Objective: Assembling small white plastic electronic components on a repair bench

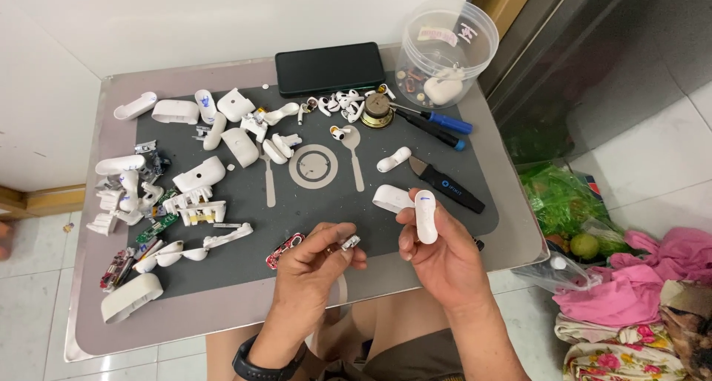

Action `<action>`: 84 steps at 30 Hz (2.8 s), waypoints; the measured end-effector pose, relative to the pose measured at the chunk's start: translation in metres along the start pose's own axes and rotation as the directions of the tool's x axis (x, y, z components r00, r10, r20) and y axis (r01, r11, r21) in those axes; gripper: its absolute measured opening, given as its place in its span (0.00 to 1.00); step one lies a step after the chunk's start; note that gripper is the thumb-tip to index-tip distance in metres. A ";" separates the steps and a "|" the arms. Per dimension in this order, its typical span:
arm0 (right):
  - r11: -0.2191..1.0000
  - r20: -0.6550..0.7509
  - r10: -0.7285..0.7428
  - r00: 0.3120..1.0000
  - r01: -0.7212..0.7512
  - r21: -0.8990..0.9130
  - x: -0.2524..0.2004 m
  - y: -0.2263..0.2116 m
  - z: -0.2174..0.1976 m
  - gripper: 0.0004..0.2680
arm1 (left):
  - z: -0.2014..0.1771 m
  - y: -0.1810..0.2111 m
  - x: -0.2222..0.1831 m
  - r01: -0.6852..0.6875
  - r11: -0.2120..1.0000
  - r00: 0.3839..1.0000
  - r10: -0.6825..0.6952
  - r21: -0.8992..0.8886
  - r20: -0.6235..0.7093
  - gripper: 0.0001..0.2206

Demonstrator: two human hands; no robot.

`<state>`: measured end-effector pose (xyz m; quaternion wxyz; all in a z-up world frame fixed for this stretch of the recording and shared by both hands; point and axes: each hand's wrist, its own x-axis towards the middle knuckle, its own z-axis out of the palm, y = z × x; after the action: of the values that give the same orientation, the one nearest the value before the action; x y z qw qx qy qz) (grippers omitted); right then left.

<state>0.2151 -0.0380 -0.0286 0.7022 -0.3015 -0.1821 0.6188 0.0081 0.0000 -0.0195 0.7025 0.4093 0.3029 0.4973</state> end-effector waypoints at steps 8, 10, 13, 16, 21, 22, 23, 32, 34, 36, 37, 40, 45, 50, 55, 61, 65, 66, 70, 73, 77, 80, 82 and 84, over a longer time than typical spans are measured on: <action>1.000 -0.007 0.026 1.000 -0.026 -0.009 0.001 -0.003 0.006 0.16 | 0.008 -0.001 0.000 0.023 0.998 0.998 -0.020 0.051 -0.060 0.08; 0.999 -0.013 0.034 0.999 -0.034 0.007 0.001 -0.003 0.006 0.16 | 0.011 0.001 0.000 0.033 0.996 0.997 -0.027 0.083 -0.075 0.08; 0.998 0.031 0.038 0.999 -0.039 0.052 0.000 -0.002 0.004 0.16 | 0.015 0.006 0.001 0.026 0.994 0.997 -0.018 0.108 -0.080 0.08; 0.999 0.011 0.018 1.000 -0.018 0.029 -0.001 -0.003 0.005 0.15 | 0.016 0.009 0.002 0.092 0.984 0.993 -0.081 0.153 -0.081 0.10; 0.998 0.112 -0.059 0.992 0.055 0.037 0.001 0.001 0.006 0.18 | 0.013 0.004 0.002 0.171 0.982 0.975 -0.157 0.078 -0.154 0.22; 0.998 0.118 -0.050 0.992 0.046 0.039 0.000 0.002 0.005 0.18 | 0.012 0.005 0.000 0.168 0.983 0.974 -0.153 0.079 -0.164 0.22; 0.998 0.115 -0.053 0.992 0.050 0.030 -0.001 0.002 0.004 0.17 | 0.011 0.005 0.000 0.144 0.987 0.981 -0.133 0.069 -0.144 0.17; 0.978 0.116 -0.099 0.988 0.118 -0.170 -0.005 0.009 0.001 0.16 | 0.003 0.003 -0.004 0.034 0.991 0.999 -0.031 0.126 -0.025 0.09; 0.962 0.128 -0.115 0.985 0.142 -0.232 -0.007 0.010 0.010 0.17 | 0.002 0.006 -0.006 0.026 0.982 0.999 -0.021 0.189 -0.029 0.08; 0.937 0.191 -0.105 0.976 0.161 -0.311 -0.009 0.006 0.015 0.15 | 0.003 0.006 -0.005 0.018 0.980 1.000 -0.022 0.200 0.020 0.10; 0.935 0.190 -0.108 0.976 0.165 -0.314 -0.010 0.006 0.014 0.15 | 0.003 0.007 -0.005 0.017 0.980 0.999 -0.022 0.197 0.024 0.10; 0.912 0.200 -0.077 0.977 0.150 -0.381 -0.013 0.006 0.013 0.14 | 0.005 0.010 -0.004 -0.022 0.971 0.997 0.004 0.239 0.074 0.09; 0.877 0.132 -0.080 0.988 0.132 -0.462 -0.015 0.008 0.020 0.15 | 0.004 0.014 -0.004 -0.046 0.983 0.993 0.026 0.175 0.117 0.13; 0.873 0.087 -0.099 0.991 0.129 -0.470 -0.017 0.008 0.021 0.14 | 0.005 0.006 -0.004 -0.067 0.985 0.993 0.051 0.159 0.103 0.13; 0.871 0.121 -0.137 0.983 0.178 -0.459 -0.017 0.022 0.003 0.15 | 0.003 -0.007 -0.004 -0.128 0.949 0.992 0.129 0.289 0.018 0.15; 0.838 0.065 -0.143 0.988 0.155 -0.523 -0.019 0.017 0.002 0.15 | 0.013 0.011 -0.008 -0.001 0.980 1.000 0.007 0.198 -0.030 0.13; 0.840 0.069 -0.113 0.991 0.132 -0.527 -0.017 0.017 -0.006 0.15 | 0.014 0.013 -0.012 -0.118 0.951 0.992 0.125 0.285 -0.006 0.09; 0.843 0.096 -0.103 0.990 0.138 -0.520 -0.016 0.017 -0.007 0.15 | 0.012 0.010 -0.012 -0.076 0.978 0.997 0.078 0.197 -0.004 0.10; 0.838 0.056 -0.119 0.991 0.130 -0.531 -0.018 0.019 0.002 0.15 | 0.009 0.005 -0.009 0.011 0.995 1.000 -0.010 0.103 -0.008 0.18; 0.824 0.022 -0.201 0.979 0.181 -0.537 -0.020 0.025 0.000 0.16 | 0.011 0.002 -0.006 0.108 0.982 0.993 -0.099 0.157 -0.067 0.18; 0.857 0.135 -0.232 0.963 0.268 -0.440 -0.020 0.023 -0.003 0.15 | 0.011 -0.008 -0.001 -0.104 0.945 0.991 0.126 0.310 -0.053 0.14; 0.859 0.189 -0.218 0.957 0.280 -0.428 -0.021 0.018 0.003 0.14 | 0.014 0.001 -0.002 -0.099 0.941 0.990 0.125 0.323 -0.060 0.14; 0.853 0.214 -0.217 0.952 0.292 -0.432 -0.022 0.017 0.005 0.14 | 0.015 0.004 -0.004 -0.093 0.935 0.991 0.121 0.342 -0.061 0.14; 0.860 0.215 -0.204 0.955 0.279 -0.426 -0.021 0.018 0.003 0.14 | 0.014 0.002 -0.005 -0.077 0.948 0.991 0.106 0.309 -0.078 0.14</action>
<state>0.1961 -0.0571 -0.0357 0.6676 -0.3797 -0.4139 0.4886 0.0175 -0.0079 -0.0105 0.5919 0.5028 0.3896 0.4950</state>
